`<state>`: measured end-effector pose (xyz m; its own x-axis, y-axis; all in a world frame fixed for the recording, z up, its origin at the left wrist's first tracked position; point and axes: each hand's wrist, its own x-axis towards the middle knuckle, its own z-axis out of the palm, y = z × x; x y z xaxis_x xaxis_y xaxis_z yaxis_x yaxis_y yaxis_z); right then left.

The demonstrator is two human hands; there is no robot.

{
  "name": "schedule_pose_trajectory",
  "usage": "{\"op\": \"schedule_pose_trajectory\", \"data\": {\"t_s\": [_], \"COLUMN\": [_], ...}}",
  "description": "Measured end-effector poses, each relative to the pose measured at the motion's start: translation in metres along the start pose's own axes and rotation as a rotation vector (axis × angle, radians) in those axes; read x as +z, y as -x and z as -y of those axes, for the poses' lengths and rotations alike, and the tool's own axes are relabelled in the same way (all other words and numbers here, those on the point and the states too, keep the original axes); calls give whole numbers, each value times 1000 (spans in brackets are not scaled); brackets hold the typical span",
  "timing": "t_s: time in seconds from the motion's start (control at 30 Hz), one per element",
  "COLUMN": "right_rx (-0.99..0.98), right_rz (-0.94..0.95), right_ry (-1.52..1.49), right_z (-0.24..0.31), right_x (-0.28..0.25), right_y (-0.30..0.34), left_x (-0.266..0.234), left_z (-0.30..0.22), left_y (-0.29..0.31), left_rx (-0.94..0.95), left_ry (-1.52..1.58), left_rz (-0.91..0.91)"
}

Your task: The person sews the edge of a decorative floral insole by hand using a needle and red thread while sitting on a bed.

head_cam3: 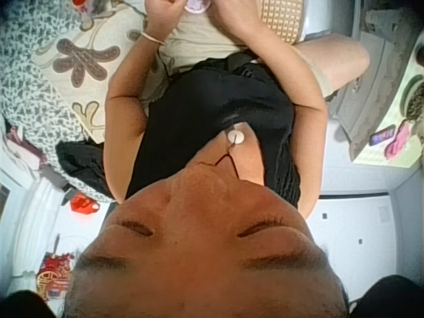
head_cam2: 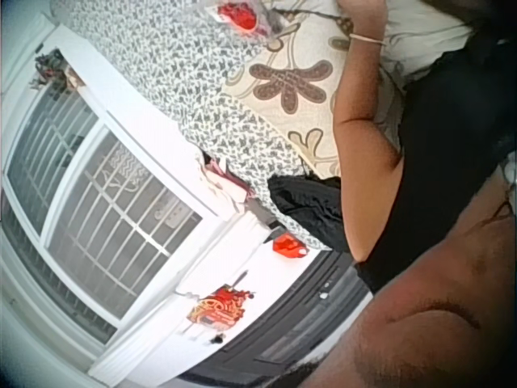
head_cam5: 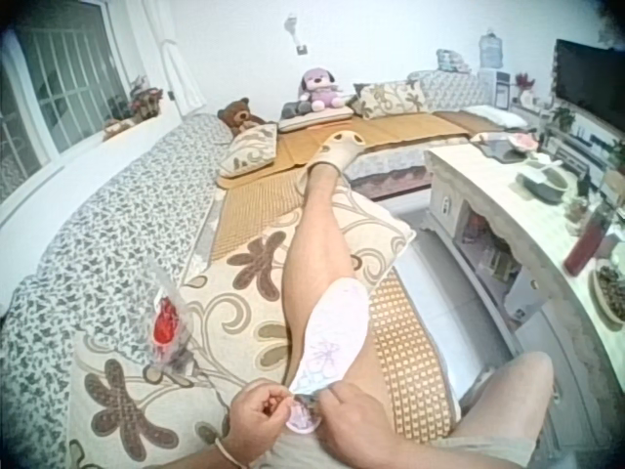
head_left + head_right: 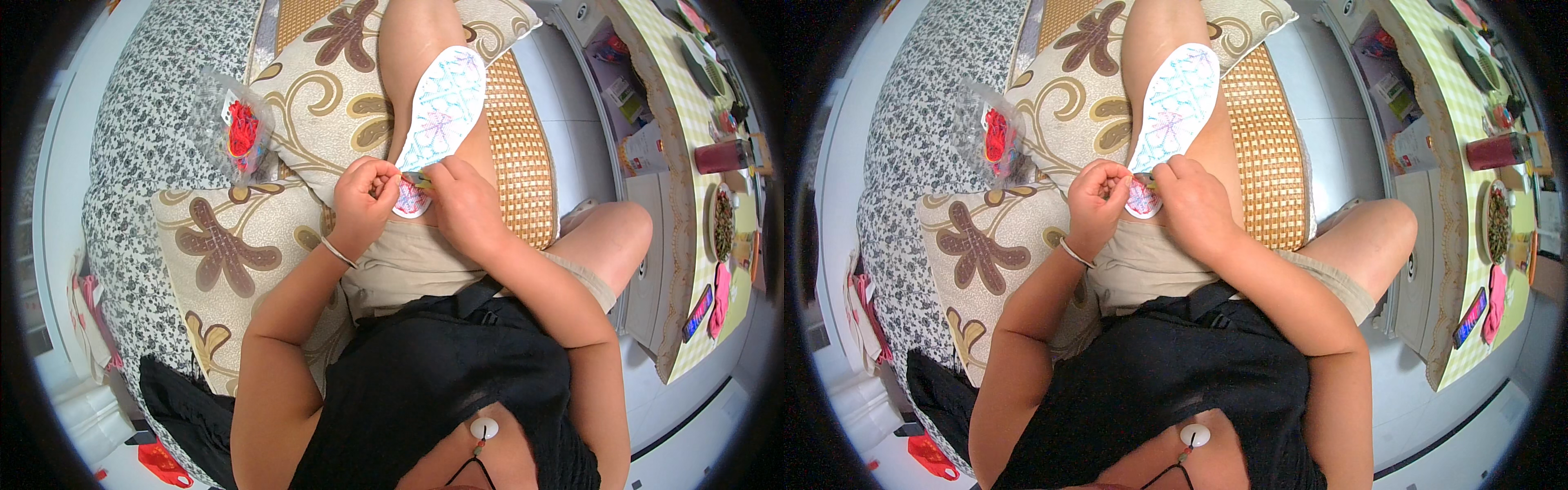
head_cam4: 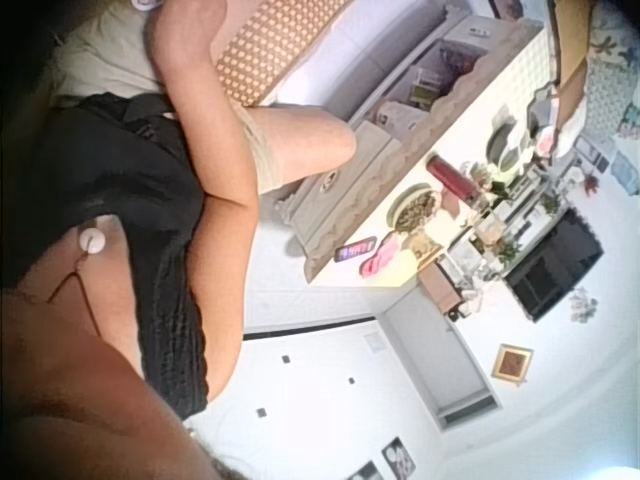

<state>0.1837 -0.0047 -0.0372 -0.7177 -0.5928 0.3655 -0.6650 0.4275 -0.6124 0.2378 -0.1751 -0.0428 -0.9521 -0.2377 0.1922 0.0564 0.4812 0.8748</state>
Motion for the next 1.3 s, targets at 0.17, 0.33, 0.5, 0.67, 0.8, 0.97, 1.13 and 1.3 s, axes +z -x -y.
{"op": "schedule_pose_trajectory", "data": {"t_s": [0.17,0.33,0.5,0.67,0.8,0.97,1.13,1.3], "right_rx": [-21,11,156,444,574,682,718,622], "right_rz": [16,6,-78,-275,-348,-378,-249,-437], "right_ry": [9,-43,-158,-521,-584,-785,-550,-719], "right_z": [0,-1,-5,-32,-60,-70,-85,-72], "right_x": [1,2,-11,-11,-11,-11,-10,-11], "right_y": [0,1,7,19,38,56,67,62], "left_x": [0,0,-11,-21,-15,-9,7,11], "left_z": [0,-3,-1,-4,-5,-24,-36,-47], "left_y": [0,0,3,0,-6,-2,0,5], "left_rx": [-16,2,0,-19,-31,354,562,605], "left_ry": [-6,-4,18,-140,-53,-279,-422,-508], "left_rz": [12,-13,24,18,-118,14,193,200]}}
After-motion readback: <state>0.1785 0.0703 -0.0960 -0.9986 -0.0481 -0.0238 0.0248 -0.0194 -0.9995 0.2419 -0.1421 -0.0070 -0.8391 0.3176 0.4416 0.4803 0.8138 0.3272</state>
